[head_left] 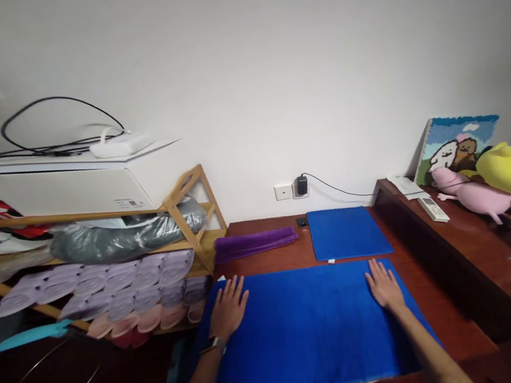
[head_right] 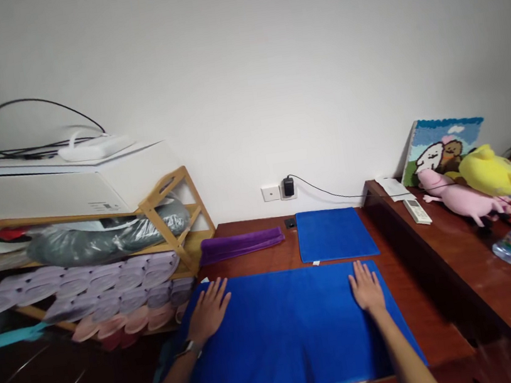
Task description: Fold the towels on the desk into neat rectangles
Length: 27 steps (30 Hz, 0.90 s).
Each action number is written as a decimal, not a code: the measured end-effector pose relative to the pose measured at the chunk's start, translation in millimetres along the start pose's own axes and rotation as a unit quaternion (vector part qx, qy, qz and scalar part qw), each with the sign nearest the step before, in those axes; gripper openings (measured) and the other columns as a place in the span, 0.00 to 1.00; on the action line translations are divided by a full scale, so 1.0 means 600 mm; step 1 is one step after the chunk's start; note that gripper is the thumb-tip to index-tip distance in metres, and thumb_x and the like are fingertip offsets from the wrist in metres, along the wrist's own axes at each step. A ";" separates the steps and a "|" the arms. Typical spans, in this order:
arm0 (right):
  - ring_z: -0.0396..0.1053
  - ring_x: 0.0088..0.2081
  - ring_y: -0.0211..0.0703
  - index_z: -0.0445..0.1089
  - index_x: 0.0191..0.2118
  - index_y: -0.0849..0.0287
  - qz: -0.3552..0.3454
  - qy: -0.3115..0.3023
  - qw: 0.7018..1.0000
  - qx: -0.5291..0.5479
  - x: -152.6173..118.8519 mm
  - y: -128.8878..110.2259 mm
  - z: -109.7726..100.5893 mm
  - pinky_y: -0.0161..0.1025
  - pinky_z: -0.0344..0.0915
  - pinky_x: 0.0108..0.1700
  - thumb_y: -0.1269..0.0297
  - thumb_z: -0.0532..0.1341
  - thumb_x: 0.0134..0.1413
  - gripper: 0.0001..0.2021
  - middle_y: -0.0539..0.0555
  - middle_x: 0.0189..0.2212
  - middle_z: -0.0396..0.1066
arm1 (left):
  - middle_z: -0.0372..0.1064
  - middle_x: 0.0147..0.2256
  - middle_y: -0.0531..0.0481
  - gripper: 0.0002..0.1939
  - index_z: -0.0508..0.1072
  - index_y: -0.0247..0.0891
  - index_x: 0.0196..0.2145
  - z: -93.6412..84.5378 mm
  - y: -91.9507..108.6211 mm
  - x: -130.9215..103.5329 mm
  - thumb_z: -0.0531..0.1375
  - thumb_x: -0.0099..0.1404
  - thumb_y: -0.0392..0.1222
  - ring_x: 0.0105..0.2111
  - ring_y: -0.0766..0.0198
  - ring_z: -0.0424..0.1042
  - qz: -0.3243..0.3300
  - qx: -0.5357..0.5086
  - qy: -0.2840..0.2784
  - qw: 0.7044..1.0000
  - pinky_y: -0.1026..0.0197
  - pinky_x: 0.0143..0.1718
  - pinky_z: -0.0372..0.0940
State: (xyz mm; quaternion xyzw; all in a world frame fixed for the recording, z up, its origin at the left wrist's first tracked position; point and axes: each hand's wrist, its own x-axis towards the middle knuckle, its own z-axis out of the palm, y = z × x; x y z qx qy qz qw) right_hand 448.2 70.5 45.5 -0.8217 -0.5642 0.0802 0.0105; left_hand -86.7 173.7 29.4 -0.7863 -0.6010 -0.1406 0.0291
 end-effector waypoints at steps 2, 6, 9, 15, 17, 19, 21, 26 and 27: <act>0.36 0.79 0.47 0.40 0.78 0.62 0.029 0.000 1.000 -0.009 0.004 0.053 -0.002 0.51 0.37 0.78 0.50 0.37 0.74 0.35 0.53 0.79 0.38 | 0.60 0.72 0.38 0.33 0.64 0.38 0.71 -0.009 -0.040 -0.003 0.45 0.77 0.55 0.72 0.43 0.59 -0.003 0.015 -0.007 1.000 0.35 0.71 0.56; 0.38 0.78 0.49 0.42 0.78 0.66 0.052 0.007 0.999 -0.011 -0.008 0.038 -0.007 0.53 0.37 0.78 0.52 0.37 0.73 0.36 0.57 0.78 0.40 | 0.63 0.71 0.36 0.32 0.65 0.34 0.70 -0.018 -0.021 0.000 0.44 0.77 0.53 0.71 0.44 0.60 -0.008 0.023 -0.009 1.000 0.35 0.71 0.56; 0.39 0.78 0.52 0.46 0.77 0.68 -0.016 0.071 0.997 0.007 -0.039 -0.064 -0.001 0.55 0.36 0.78 0.54 0.38 0.74 0.35 0.60 0.78 0.43 | 0.62 0.71 0.38 0.31 0.64 0.37 0.71 -0.016 0.082 -0.004 0.43 0.79 0.51 0.71 0.47 0.61 0.045 -0.007 0.011 0.999 0.39 0.71 0.57; 0.43 0.77 0.48 0.51 0.77 0.59 -0.228 0.064 0.969 0.071 -0.089 -0.283 0.021 0.53 0.42 0.77 0.57 0.40 0.75 0.31 0.55 0.76 0.49 | 0.59 0.73 0.46 0.28 0.61 0.46 0.73 0.004 0.326 -0.008 0.44 0.81 0.48 0.73 0.54 0.58 0.179 -0.084 -0.022 0.980 0.43 0.73 0.56; 0.45 0.77 0.49 0.52 0.77 0.58 -0.221 0.044 0.972 0.073 -0.077 -0.286 0.016 0.54 0.43 0.76 0.57 0.41 0.75 0.30 0.56 0.76 0.50 | 0.60 0.72 0.45 0.27 0.63 0.46 0.72 0.006 0.331 0.002 0.45 0.80 0.48 0.72 0.53 0.59 0.157 -0.082 -0.044 0.983 0.42 0.72 0.56; 0.44 0.77 0.50 0.50 0.77 0.57 -0.188 0.032 0.980 0.063 -0.056 -0.238 0.008 0.55 0.42 0.77 0.54 0.41 0.75 0.31 0.55 0.76 0.49 | 0.61 0.72 0.45 0.27 0.64 0.47 0.72 0.005 0.281 0.007 0.46 0.79 0.49 0.72 0.51 0.59 0.121 -0.071 -0.053 0.989 0.40 0.72 0.56; 0.41 0.78 0.49 0.47 0.78 0.56 -0.130 0.019 0.990 0.045 -0.034 -0.151 0.002 0.55 0.40 0.77 0.50 0.40 0.75 0.33 0.54 0.77 0.45 | 0.61 0.72 0.43 0.29 0.65 0.47 0.71 0.003 0.188 0.000 0.46 0.79 0.52 0.72 0.47 0.60 0.072 -0.052 -0.043 0.995 0.36 0.71 0.56; 0.37 0.79 0.48 0.40 0.79 0.63 0.020 0.007 1.000 -0.005 -0.008 0.059 0.006 0.52 0.38 0.77 0.49 0.36 0.73 0.36 0.54 0.79 0.38 | 0.61 0.71 0.35 0.34 0.66 0.38 0.71 -0.007 -0.044 -0.042 0.42 0.77 0.57 0.71 0.38 0.60 -0.005 0.014 0.035 0.999 0.28 0.69 0.55; 0.36 0.79 0.47 0.40 0.79 0.63 0.030 0.008 0.999 -0.011 -0.007 0.077 0.005 0.52 0.38 0.77 0.49 0.36 0.73 0.36 0.54 0.79 0.37 | 0.61 0.71 0.35 0.35 0.66 0.37 0.70 -0.009 -0.067 -0.046 0.42 0.77 0.57 0.71 0.37 0.60 -0.005 0.017 0.041 0.999 0.27 0.68 0.55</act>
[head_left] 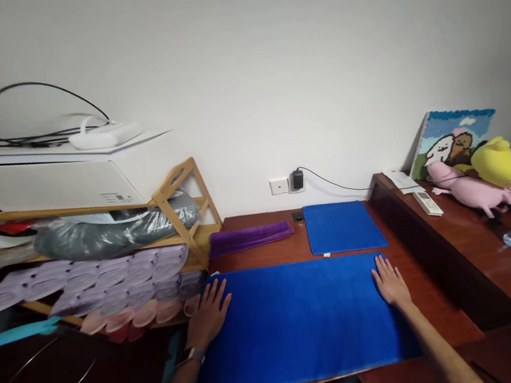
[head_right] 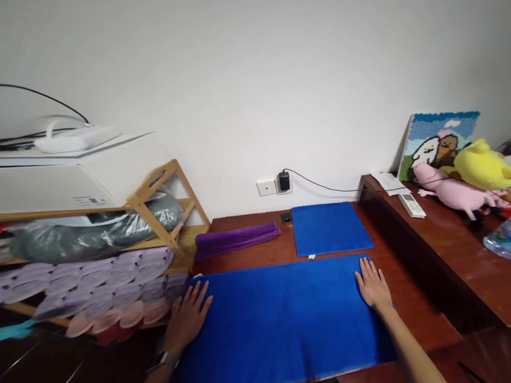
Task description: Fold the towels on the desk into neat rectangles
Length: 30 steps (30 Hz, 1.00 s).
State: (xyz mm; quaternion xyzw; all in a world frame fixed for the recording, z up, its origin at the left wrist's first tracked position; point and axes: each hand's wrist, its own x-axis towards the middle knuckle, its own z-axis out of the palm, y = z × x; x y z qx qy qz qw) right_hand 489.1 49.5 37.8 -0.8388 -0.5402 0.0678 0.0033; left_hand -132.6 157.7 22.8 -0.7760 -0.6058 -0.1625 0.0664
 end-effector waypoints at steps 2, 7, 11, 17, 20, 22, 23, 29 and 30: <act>0.37 0.78 0.47 0.41 0.78 0.64 0.012 0.002 1.000 -0.004 -0.003 0.003 -0.005 0.52 0.38 0.77 0.50 0.35 0.73 0.36 0.55 0.79 0.38 | 0.63 0.70 0.33 0.35 0.68 0.35 0.69 -0.008 -0.012 0.000 0.41 0.77 0.57 0.69 0.37 0.63 0.001 -0.001 0.006 1.000 0.27 0.68 0.56; 0.39 0.78 0.52 0.45 0.77 0.69 -0.059 0.080 0.994 0.053 -0.084 -0.150 -0.014 0.54 0.37 0.78 0.54 0.35 0.74 0.35 0.61 0.78 0.43 | 0.65 0.69 0.33 0.32 0.69 0.35 0.69 -0.040 0.136 -0.022 0.42 0.78 0.53 0.70 0.41 0.63 0.031 -0.038 0.012 0.999 0.34 0.69 0.58; 0.42 0.78 0.50 0.50 0.77 0.58 -0.233 0.079 0.961 0.124 -0.217 -0.313 0.020 0.54 0.45 0.77 0.53 0.38 0.76 0.31 0.55 0.77 0.47 | 0.57 0.74 0.49 0.29 0.56 0.53 0.75 -0.047 0.311 -0.088 0.47 0.79 0.51 0.73 0.53 0.57 0.168 -0.121 -0.040 0.978 0.43 0.73 0.55; 0.48 0.76 0.54 0.55 0.76 0.56 -0.195 0.058 0.974 0.100 -0.273 -0.227 0.045 0.60 0.49 0.76 0.50 0.43 0.74 0.32 0.56 0.75 0.51 | 0.61 0.72 0.47 0.29 0.64 0.53 0.71 -0.057 0.239 -0.154 0.49 0.77 0.54 0.72 0.46 0.59 0.049 -0.092 -0.070 0.992 0.35 0.71 0.58; 0.46 0.76 0.56 0.56 0.76 0.58 -0.065 0.065 0.994 0.066 -0.247 -0.083 0.039 0.59 0.47 0.76 0.48 0.41 0.70 0.36 0.57 0.75 0.53 | 0.60 0.72 0.50 0.31 0.63 0.54 0.72 -0.069 0.115 -0.177 0.49 0.74 0.54 0.73 0.44 0.57 -0.049 -0.037 -0.067 0.996 0.33 0.72 0.54; 0.47 0.76 0.56 0.56 0.76 0.57 -0.016 0.071 0.996 0.051 -0.234 -0.017 0.041 0.58 0.47 0.76 0.47 0.40 0.67 0.38 0.56 0.75 0.54 | 0.60 0.72 0.49 0.33 0.61 0.53 0.73 -0.073 0.063 -0.190 0.48 0.73 0.55 0.74 0.44 0.55 -0.062 -0.025 -0.057 0.996 0.33 0.72 0.53; 0.47 0.76 0.56 0.56 0.76 0.58 -0.004 0.076 0.996 0.045 -0.230 0.002 0.044 0.58 0.47 0.76 0.47 0.39 0.66 0.39 0.56 0.75 0.55 | 0.61 0.72 0.49 0.33 0.61 0.53 0.73 -0.074 0.050 -0.195 0.47 0.73 0.55 0.73 0.44 0.56 -0.059 -0.028 -0.048 0.997 0.32 0.72 0.53; 0.49 0.76 0.55 0.58 0.75 0.49 0.006 0.111 0.992 0.056 -0.224 -0.001 0.067 0.57 0.47 0.76 0.43 0.34 0.62 0.42 0.53 0.73 0.60 | 0.67 0.69 0.53 0.33 0.65 0.62 0.70 -0.076 0.065 -0.195 0.45 0.71 0.60 0.72 0.45 0.60 -0.055 -0.048 0.004 0.997 0.33 0.71 0.55; 0.50 0.76 0.55 0.58 0.75 0.47 0.006 0.112 0.992 0.060 -0.224 -0.003 0.067 0.57 0.47 0.76 0.42 0.34 0.62 0.41 0.52 0.72 0.61 | 0.66 0.69 0.53 0.33 0.65 0.60 0.70 -0.080 0.069 -0.194 0.45 0.71 0.59 0.72 0.46 0.59 -0.058 -0.039 -0.005 0.998 0.34 0.72 0.54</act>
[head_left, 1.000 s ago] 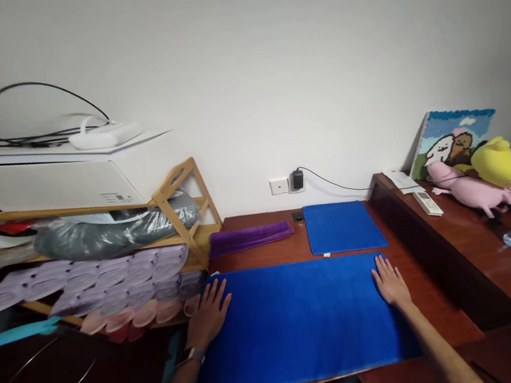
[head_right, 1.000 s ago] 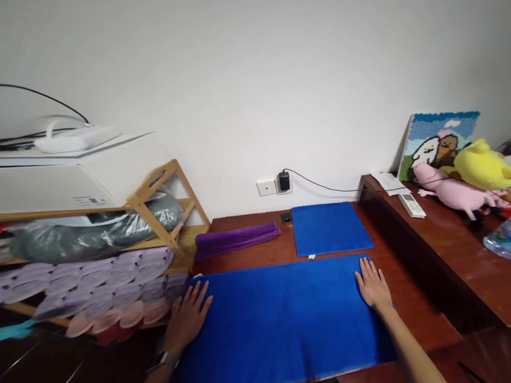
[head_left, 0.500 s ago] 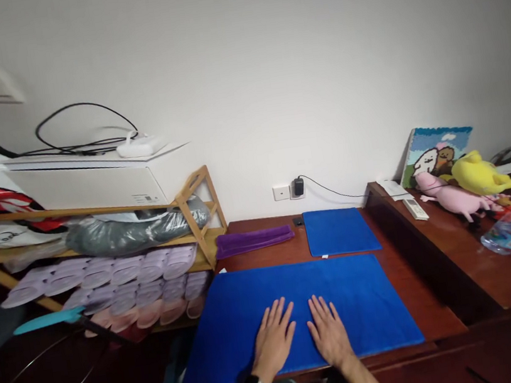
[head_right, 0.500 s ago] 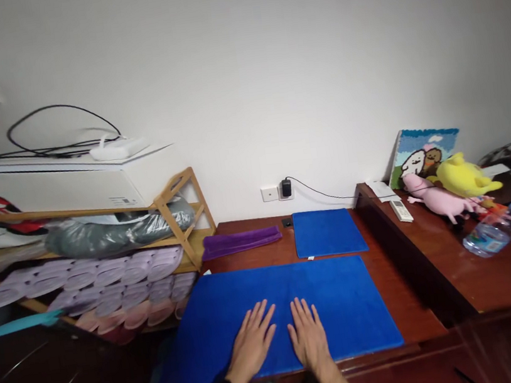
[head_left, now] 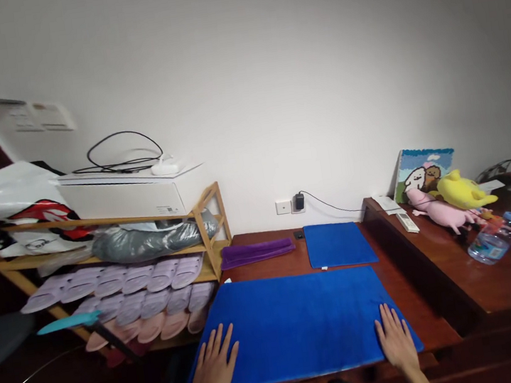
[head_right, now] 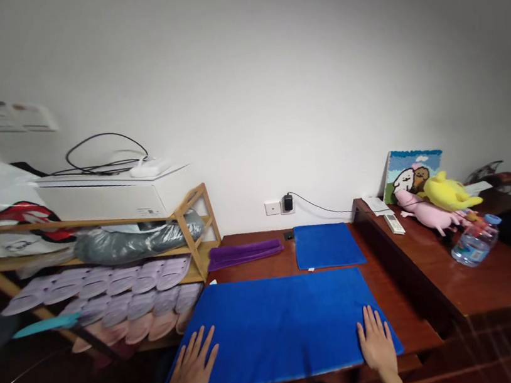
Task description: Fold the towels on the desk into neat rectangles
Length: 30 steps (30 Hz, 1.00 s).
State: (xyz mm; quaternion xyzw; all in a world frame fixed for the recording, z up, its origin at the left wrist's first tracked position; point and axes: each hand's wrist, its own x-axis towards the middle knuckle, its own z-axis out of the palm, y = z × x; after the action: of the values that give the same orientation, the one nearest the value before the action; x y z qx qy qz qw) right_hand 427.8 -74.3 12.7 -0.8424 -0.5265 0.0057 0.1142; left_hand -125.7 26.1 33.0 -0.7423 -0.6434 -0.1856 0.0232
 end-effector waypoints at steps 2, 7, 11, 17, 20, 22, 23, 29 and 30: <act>0.49 0.76 0.55 0.58 0.75 0.46 -0.001 -0.002 1.000 0.007 0.000 -0.001 -0.002 0.57 0.48 0.76 0.41 0.34 0.62 0.41 0.52 0.72 0.61 | 0.65 0.70 0.54 0.33 0.65 0.56 0.70 -0.009 0.007 0.000 0.45 0.71 0.56 0.73 0.48 0.58 -0.007 0.018 -0.017 1.000 0.35 0.73 0.54; 0.53 0.75 0.56 0.61 0.73 0.53 0.005 -0.021 1.000 -0.005 0.006 0.009 -0.019 0.56 0.51 0.75 0.44 0.37 0.62 0.41 0.56 0.73 0.60 | 0.66 0.69 0.48 0.32 0.72 0.48 0.67 -0.029 0.007 -0.005 0.46 0.72 0.53 0.71 0.47 0.62 -0.013 0.011 -0.031 0.999 0.38 0.71 0.58; 0.61 0.71 0.57 0.66 0.70 0.57 -0.042 0.000 0.999 -0.008 0.022 -0.019 -0.037 0.53 0.57 0.73 0.46 0.38 0.66 0.39 0.61 0.71 0.64 | 0.70 0.67 0.46 0.29 0.77 0.50 0.62 -0.032 0.006 0.012 0.45 0.73 0.55 0.69 0.45 0.66 0.002 0.004 0.002 1.000 0.40 0.70 0.62; 0.49 0.76 0.55 0.59 0.74 0.61 -0.183 -0.030 0.981 0.053 0.043 -0.232 -0.050 0.58 0.47 0.76 0.51 0.40 0.74 0.33 0.58 0.75 0.55 | 0.66 0.69 0.44 0.27 0.71 0.45 0.67 -0.004 0.120 0.097 0.46 0.78 0.51 0.70 0.50 0.64 0.108 -0.039 -0.022 0.993 0.42 0.71 0.61; 0.45 0.77 0.52 0.53 0.76 0.57 -0.253 -0.061 0.962 0.081 0.042 -0.338 -0.031 0.56 0.46 0.76 0.51 0.39 0.75 0.32 0.54 0.76 0.50 | 0.64 0.71 0.46 0.26 0.68 0.49 0.69 0.025 0.188 0.131 0.48 0.79 0.50 0.71 0.52 0.62 0.145 -0.058 -0.047 0.987 0.41 0.71 0.60; 0.45 0.77 0.50 0.51 0.77 0.53 -0.274 -0.080 0.955 0.081 0.039 -0.360 -0.010 0.56 0.46 0.76 0.49 0.40 0.75 0.32 0.52 0.77 0.48 | 0.63 0.71 0.46 0.26 0.66 0.52 0.70 0.042 0.193 0.139 0.49 0.78 0.51 0.71 0.51 0.61 0.131 -0.056 -0.056 0.988 0.38 0.71 0.59; 0.45 0.77 0.50 0.51 0.77 0.51 -0.270 -0.085 0.956 0.074 0.040 -0.354 0.001 0.56 0.46 0.76 0.48 0.41 0.75 0.31 0.51 0.77 0.48 | 0.62 0.71 0.46 0.26 0.66 0.53 0.70 0.048 0.178 0.138 0.49 0.78 0.51 0.71 0.50 0.61 0.120 -0.050 -0.059 0.990 0.37 0.71 0.59; 0.48 0.76 0.56 0.55 0.76 0.49 -0.120 -0.073 0.990 0.003 0.127 -0.157 0.010 0.63 0.47 0.74 0.47 0.42 0.73 0.32 0.53 0.76 0.51 | 0.64 0.71 0.46 0.29 0.69 0.50 0.69 0.050 -0.042 0.151 0.49 0.75 0.55 0.71 0.40 0.59 0.010 0.049 -0.013 0.999 0.33 0.70 0.56; 0.49 0.76 0.57 0.56 0.75 0.50 -0.082 -0.069 0.994 -0.015 0.150 -0.120 0.003 0.62 0.48 0.74 0.48 0.41 0.72 0.33 0.54 0.76 0.52 | 0.64 0.71 0.45 0.30 0.70 0.47 0.68 0.049 -0.072 0.163 0.49 0.74 0.55 0.72 0.40 0.58 0.001 0.050 -0.015 0.999 0.34 0.70 0.57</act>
State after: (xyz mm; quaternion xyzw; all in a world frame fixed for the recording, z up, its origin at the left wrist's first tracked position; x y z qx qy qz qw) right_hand 403.8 36.5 35.0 -0.7957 -0.6004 0.0464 0.0653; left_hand -150.1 134.2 26.6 -0.7437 -0.6512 -0.1421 0.0514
